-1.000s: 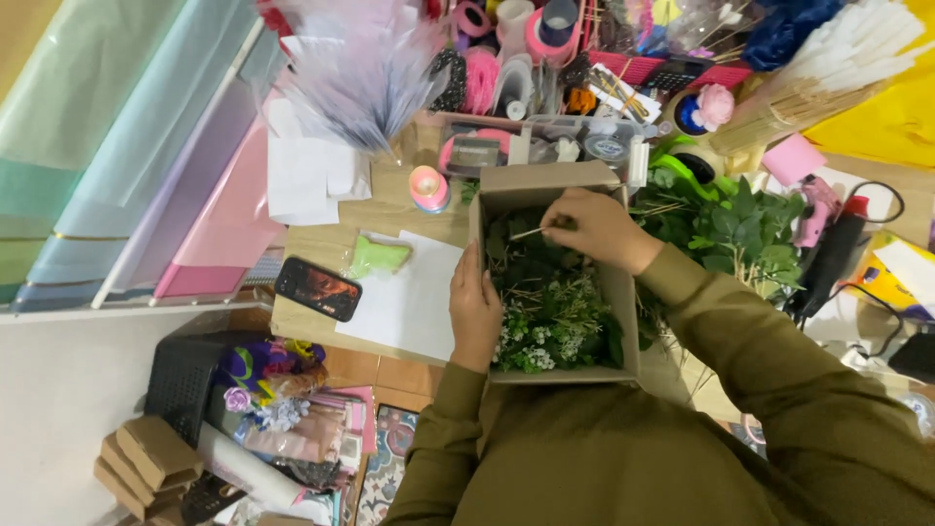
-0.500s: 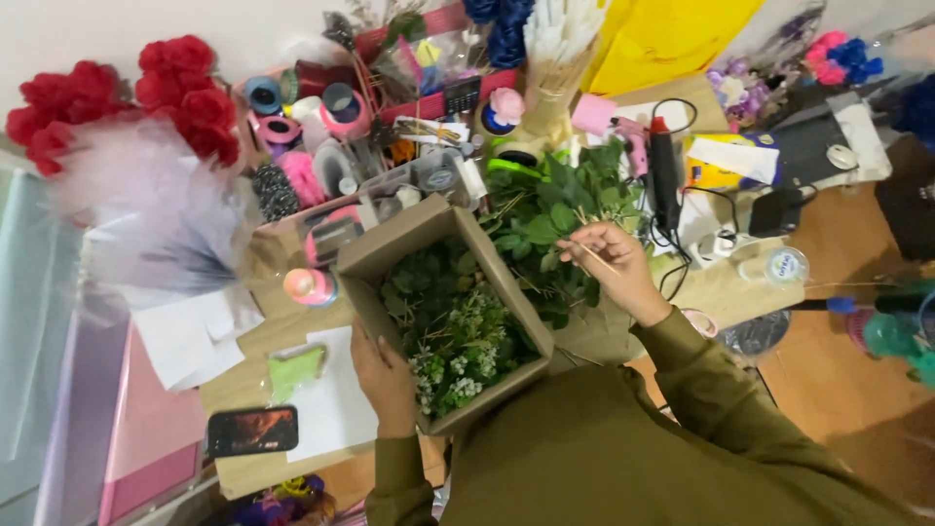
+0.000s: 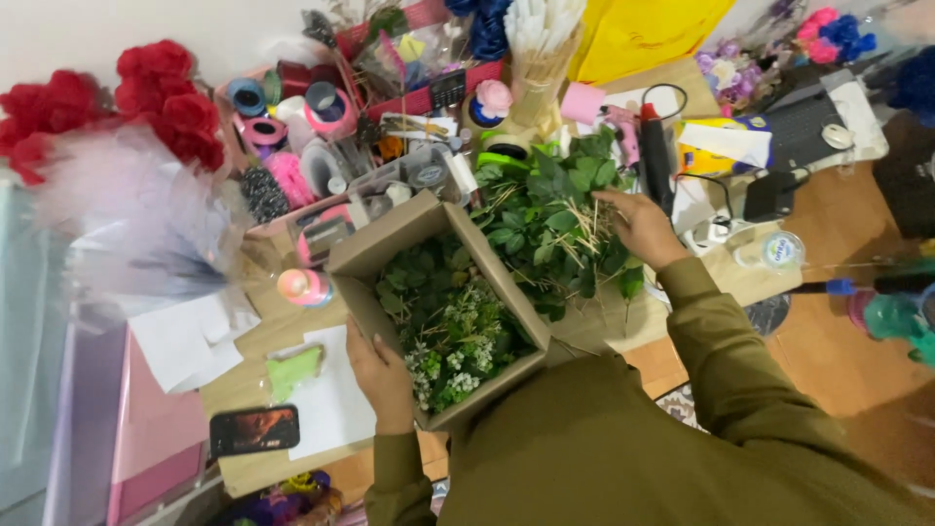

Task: The person arranges artificial greenery and small white flowers into a cardboard box. They repeatedly pick up stems from the table, adjust their placement, and tuck them into the box to create a layered floral arrangement.

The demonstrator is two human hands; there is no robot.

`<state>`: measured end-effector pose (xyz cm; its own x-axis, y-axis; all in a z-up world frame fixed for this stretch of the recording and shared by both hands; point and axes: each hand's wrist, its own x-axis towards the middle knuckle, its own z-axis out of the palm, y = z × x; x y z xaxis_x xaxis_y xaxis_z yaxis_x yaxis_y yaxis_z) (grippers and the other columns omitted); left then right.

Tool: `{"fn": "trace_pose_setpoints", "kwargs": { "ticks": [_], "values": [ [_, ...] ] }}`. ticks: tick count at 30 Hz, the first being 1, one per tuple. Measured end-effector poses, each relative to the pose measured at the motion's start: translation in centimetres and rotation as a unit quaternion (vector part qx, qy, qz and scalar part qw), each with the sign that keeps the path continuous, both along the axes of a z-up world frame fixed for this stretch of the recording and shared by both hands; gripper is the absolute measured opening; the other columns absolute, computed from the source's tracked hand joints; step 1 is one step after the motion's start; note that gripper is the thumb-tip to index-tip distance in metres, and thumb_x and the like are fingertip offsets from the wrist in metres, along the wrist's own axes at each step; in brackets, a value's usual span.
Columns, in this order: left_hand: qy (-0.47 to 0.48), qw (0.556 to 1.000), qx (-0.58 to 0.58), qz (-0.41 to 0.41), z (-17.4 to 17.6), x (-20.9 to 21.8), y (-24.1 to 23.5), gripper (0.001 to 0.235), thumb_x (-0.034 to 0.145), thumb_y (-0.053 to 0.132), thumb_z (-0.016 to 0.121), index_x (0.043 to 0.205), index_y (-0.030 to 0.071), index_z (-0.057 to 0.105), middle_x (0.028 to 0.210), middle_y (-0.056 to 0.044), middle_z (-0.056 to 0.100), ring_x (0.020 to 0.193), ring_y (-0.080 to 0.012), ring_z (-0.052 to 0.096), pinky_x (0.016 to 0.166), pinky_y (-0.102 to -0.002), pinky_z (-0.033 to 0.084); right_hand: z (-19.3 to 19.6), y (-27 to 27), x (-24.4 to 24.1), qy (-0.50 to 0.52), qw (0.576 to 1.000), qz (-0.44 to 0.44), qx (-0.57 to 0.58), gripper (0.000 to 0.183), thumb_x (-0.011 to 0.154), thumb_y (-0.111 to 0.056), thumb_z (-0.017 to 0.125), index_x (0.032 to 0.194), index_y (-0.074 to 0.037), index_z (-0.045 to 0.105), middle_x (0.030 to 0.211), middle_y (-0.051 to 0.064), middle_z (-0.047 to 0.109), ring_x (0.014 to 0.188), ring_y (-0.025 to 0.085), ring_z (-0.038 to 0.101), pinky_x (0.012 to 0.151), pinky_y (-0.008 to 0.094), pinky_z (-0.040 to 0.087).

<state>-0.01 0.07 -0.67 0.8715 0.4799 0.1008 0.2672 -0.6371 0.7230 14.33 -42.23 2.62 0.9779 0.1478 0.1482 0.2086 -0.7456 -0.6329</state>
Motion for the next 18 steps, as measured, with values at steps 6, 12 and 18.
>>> {"fn": "trace_pose_setpoints", "kwargs": {
  "ticks": [6,12,18],
  "values": [
    [-0.031,0.998,-0.045,-0.011,0.7,-0.1,-0.7,0.054,0.102,0.005,0.047,0.154,0.002,0.033,0.154,-0.019,0.044,0.143,-0.0349,0.04,0.122,-0.044,0.032,-0.7,1.1,2.9,-0.221,0.973,0.043,0.048,0.027,0.102,0.015,0.056,0.123,0.004,0.069,0.132,0.029,0.064,0.125,0.041,0.06,0.095,0.045,0.054],
    [-0.035,0.998,-0.036,0.032,0.8,0.2,-1.3,0.059,0.1,-0.007,0.049,0.156,0.003,0.034,0.147,-0.021,0.046,0.135,-0.0388,0.047,0.107,-0.05,0.048,1.7,18.4,2.1,-0.107,0.949,0.283,0.086,0.039,0.083,0.01,0.065,0.109,-0.016,0.078,0.113,0.008,0.074,0.106,0.031,0.07,0.09,0.043,0.055],
    [-0.043,0.998,-0.032,0.04,-1.3,0.2,-1.1,0.062,0.098,-0.005,0.055,0.156,0.006,0.036,0.146,-0.02,0.046,0.134,-0.0392,0.049,0.106,-0.05,0.049,-4.9,32.2,3.5,0.069,0.87,0.453,-0.181,0.019,0.091,-0.011,0.059,0.1,0.0,0.072,0.088,0.021,0.072,0.081,0.037,0.072,0.067,0.048,0.058]
  ]
}}
